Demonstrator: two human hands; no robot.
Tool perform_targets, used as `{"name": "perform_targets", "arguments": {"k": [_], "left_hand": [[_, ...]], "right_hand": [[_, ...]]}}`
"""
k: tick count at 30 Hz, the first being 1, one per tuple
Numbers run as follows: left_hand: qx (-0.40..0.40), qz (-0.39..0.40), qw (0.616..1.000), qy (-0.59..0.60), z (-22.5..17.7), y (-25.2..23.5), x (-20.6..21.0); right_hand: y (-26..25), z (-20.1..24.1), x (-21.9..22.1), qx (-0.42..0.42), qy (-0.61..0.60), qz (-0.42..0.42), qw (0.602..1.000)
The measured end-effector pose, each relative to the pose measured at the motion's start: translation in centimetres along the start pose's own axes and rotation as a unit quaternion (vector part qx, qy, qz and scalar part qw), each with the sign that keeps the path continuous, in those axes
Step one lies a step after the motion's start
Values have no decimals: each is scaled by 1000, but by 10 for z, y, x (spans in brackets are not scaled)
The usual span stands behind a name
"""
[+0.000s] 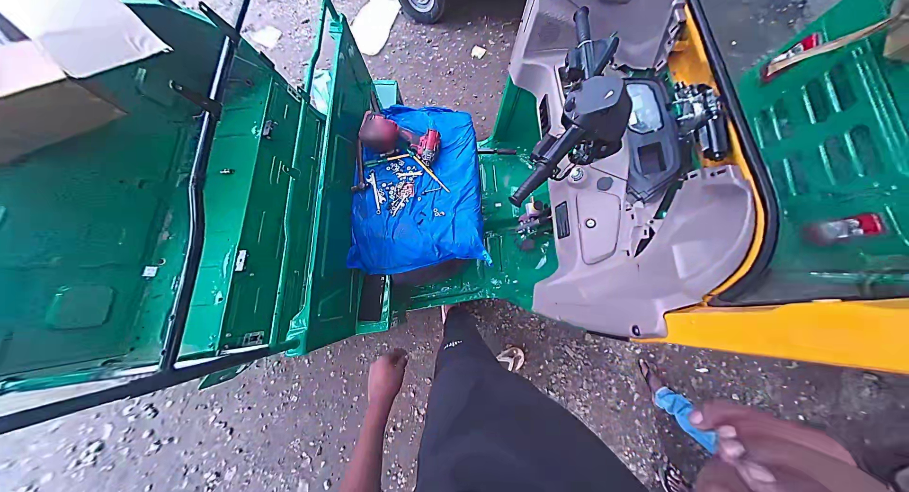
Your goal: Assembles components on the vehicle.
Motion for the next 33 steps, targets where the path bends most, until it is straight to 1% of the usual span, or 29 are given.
{"name": "perform_targets", "arguments": {"k": [1, 2, 5, 6, 7, 9, 10, 12, 13, 16, 18, 20, 22, 24, 25, 26, 28, 31, 32, 33], "left_hand": [[29, -2, 1000, -6, -24, -16, -8], [59, -7, 998, -10, -49, -30, -20], [141, -53, 989, 5, -123, -82, -72], [162, -70, 984, 19, -141, -101, -88], [178, -86, 980, 32, -155, -122, -101], [205, -120, 970, 44, -172, -169, -121], [212, -129, 968, 40, -179, -196, -127], [219, -125, 967, 35, -189, -250, -130], [217, -111, 969, 35, -189, -270, -125], [199, -60, 978, 22, -190, -311, -112], [189, -39, 981, -14, -192, -325, -109], [200, -48, 978, -29, -202, -343, -108], [226, -67, 971, -33, -201, -341, -105], [254, -88, 962, -55, -202, -341, -106], [264, -90, 958, -70, -201, -341, -105], [270, -86, 956, -81, -201, -342, -104], [276, -84, 954, -78, -202, -348, -104], [258, -83, 963, 3, -197, -353, -111], [252, -84, 963, 45, -195, -354, -115], [248, -85, 961, 90, -193, -352, -119]], "right_hand": [[6, -15, 42, 41, 1, 54, 998], [14, -36, 82, 93, -29, 90, 991], [32, -120, 196, 246, -131, 143, 950], [36, -152, 231, 290, -131, 156, 935], [38, -183, 265, 322, -101, 173, 925], [32, -245, 332, 353, 23, 229, 907], [25, -276, 367, 363, 86, 267, 889], [6, -336, 431, 373, 160, 324, 855], [-4, -359, 458, 367, 176, 339, 848], [-48, -402, 526, 320, 194, 348, 860], [-69, -422, 561, 343, 193, 344, 853], [-87, -439, 585, 361, 216, 357, 834], [-83, -443, 602, 369, 260, 396, 800], [-79, -444, 618, 344, 307, 430, 776], [-77, -443, 624, 317, 321, 439, 777], [-77, -442, 628, 286, 324, 442, 786], [-79, -444, 636, 245, 320, 451, 796], [-86, -442, 645, 237, 309, 474, 790], [-90, -439, 645, 249, 290, 469, 796], [-93, -435, 642, 277, 253, 449, 811]]}}
Point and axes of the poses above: each hand's wrist, its own y-axis away from the middle knuckle, its own x-axis out of the palm, z = x × y, the point moved 10 cm from there along -y, towards the middle knuckle, and after that the axes turned 4 degrees about x, right-handed, at the moved point
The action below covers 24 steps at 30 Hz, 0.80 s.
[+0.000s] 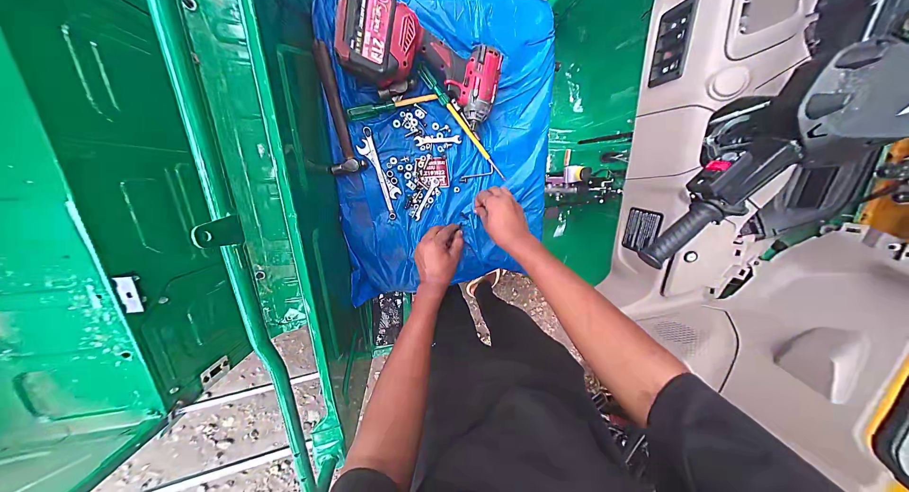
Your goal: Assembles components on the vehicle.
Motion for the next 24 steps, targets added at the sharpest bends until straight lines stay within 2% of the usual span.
{"name": "perform_targets", "arguments": {"k": [2, 4, 6, 8, 11, 16, 20, 22, 24], "left_hand": [[-5, -25, 995, 94, -2, 1, -8], [-9, -42, 988, 149, -4, 2, -15], [-13, -53, 980, 190, -6, 4, -18], [-14, -53, 974, 221, -9, 5, -18], [-12, -50, 969, 241, -13, 8, -16], [-28, -48, 957, 283, -14, 13, -7], [-58, -35, 932, 355, -17, 21, 1], [-69, -5, 909, 412, -21, 26, 8], [-57, 30, 905, 420, -24, 29, 14]], "right_hand": [[9, -2, -10, 44, -179, -14, 983], [19, -4, -4, 99, -357, 3, 929], [30, -4, 3, 116, -454, 9, 883], [36, -6, 8, 112, -483, 2, 868], [41, -9, 13, 106, -482, -1, 870], [55, -15, 19, 142, -486, 9, 862], [71, -20, 22, 136, -517, -5, 845], [80, -23, 27, 141, -537, -6, 832], [87, -25, 32, 149, -551, 5, 821]]}}
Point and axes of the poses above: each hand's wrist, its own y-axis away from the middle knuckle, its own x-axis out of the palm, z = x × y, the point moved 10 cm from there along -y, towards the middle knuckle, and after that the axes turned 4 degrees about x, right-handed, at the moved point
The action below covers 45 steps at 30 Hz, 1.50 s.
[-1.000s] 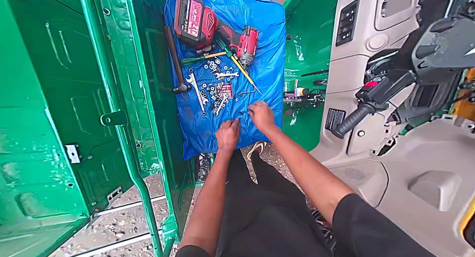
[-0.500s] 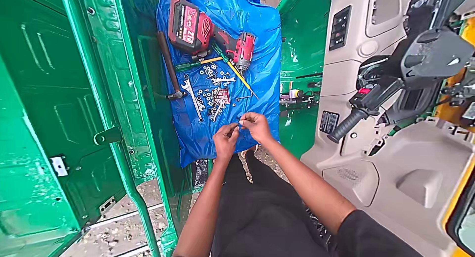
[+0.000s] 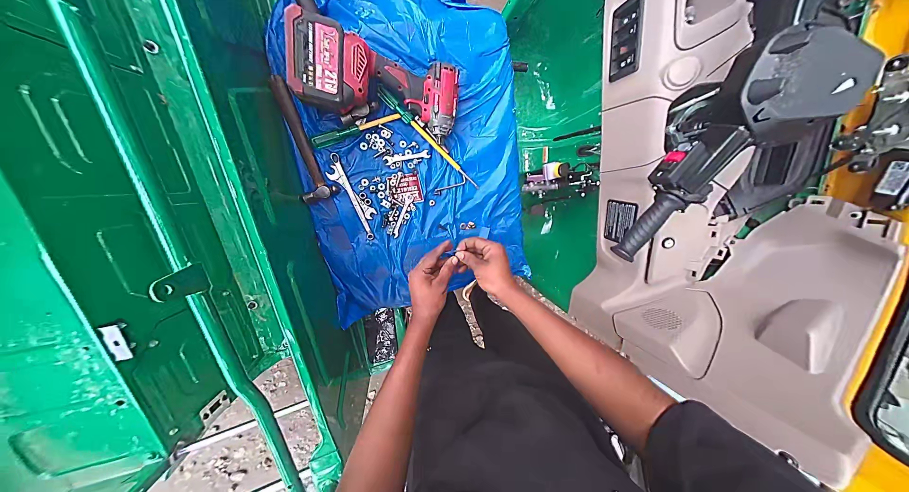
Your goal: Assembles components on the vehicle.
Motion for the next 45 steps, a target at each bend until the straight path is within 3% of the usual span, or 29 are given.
{"name": "perform_targets", "arguments": {"k": [4, 8, 10, 14, 17, 20, 22, 27, 30, 34, 37, 40, 45], "left_hand": [[-20, 2, 1000, -23, 9, 4, 0], [-35, -38, 998, -44, 11, 3, -13], [-31, -48, 997, -52, 11, 4, -19], [-16, -50, 996, -66, 3, 4, -21], [11, -25, 991, -131, -12, 13, -27], [46, -10, 989, -140, -25, 18, -16], [57, 0, 991, -117, -23, 24, -1], [51, 44, 995, -78, -11, 61, 40], [44, 108, 992, -56, 9, 91, 98], [29, 217, 975, -40, 28, 160, 207], [46, 256, 965, -18, 31, 202, 282], [52, 259, 964, -11, 36, 239, 326], [-52, 252, 965, 50, 63, 289, 357]], "right_hand": [[0, -6, -5, 29, 69, 52, 996], [-18, 26, -42, -87, 314, -62, 943], [-34, 27, -51, -106, 356, -89, 924], [-58, 17, -49, -118, 445, -62, 885], [-59, 14, -36, -127, 453, -42, 882], [-43, 14, -49, -118, 372, -102, 915], [-6, 7, -62, -108, 305, -141, 936], [129, -59, -65, -72, 197, -88, 974], [194, -134, -85, -26, 204, -42, 978], [264, -236, -136, 55, 213, -23, 975], [300, -302, -185, 128, 19, -69, 989], [327, -353, -227, 155, -247, -130, 948], [334, -379, -290, 105, -342, -184, 916]]}}
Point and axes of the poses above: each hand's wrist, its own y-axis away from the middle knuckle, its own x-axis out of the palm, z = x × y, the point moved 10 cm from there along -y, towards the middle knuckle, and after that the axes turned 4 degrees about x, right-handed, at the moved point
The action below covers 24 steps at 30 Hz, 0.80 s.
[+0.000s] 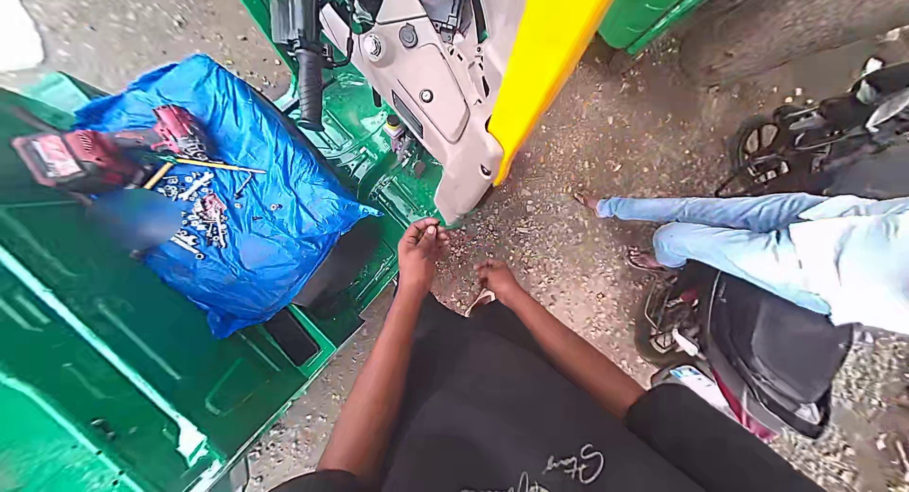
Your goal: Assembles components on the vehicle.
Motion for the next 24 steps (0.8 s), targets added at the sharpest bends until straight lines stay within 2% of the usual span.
{"name": "perform_targets", "arguments": {"k": [3, 6, 9, 15, 20, 24], "left_hand": [[-23, 2, 999, 31, 13, 1, 9], [-34, 2, 999, 21, 16, -12, 15], [-50, 7, 999, -3, 23, -25, 19], [-81, 15, 997, -6, 38, -28, 27], [-109, 8, 994, 4, 43, -32, 31], [-128, 17, 992, -12, 53, -27, 31]], "right_hand": [[-14, 22, -5, -42, -45, -13, 998], [-27, 34, 9, -40, -18, -8, 999], [-48, 27, 34, -10, -21, 5, 1000], [-64, 16, 68, 24, -103, 18, 994], [-69, 22, 72, 3, -140, 3, 990], [-66, 17, 67, 31, -193, -25, 980]]}}
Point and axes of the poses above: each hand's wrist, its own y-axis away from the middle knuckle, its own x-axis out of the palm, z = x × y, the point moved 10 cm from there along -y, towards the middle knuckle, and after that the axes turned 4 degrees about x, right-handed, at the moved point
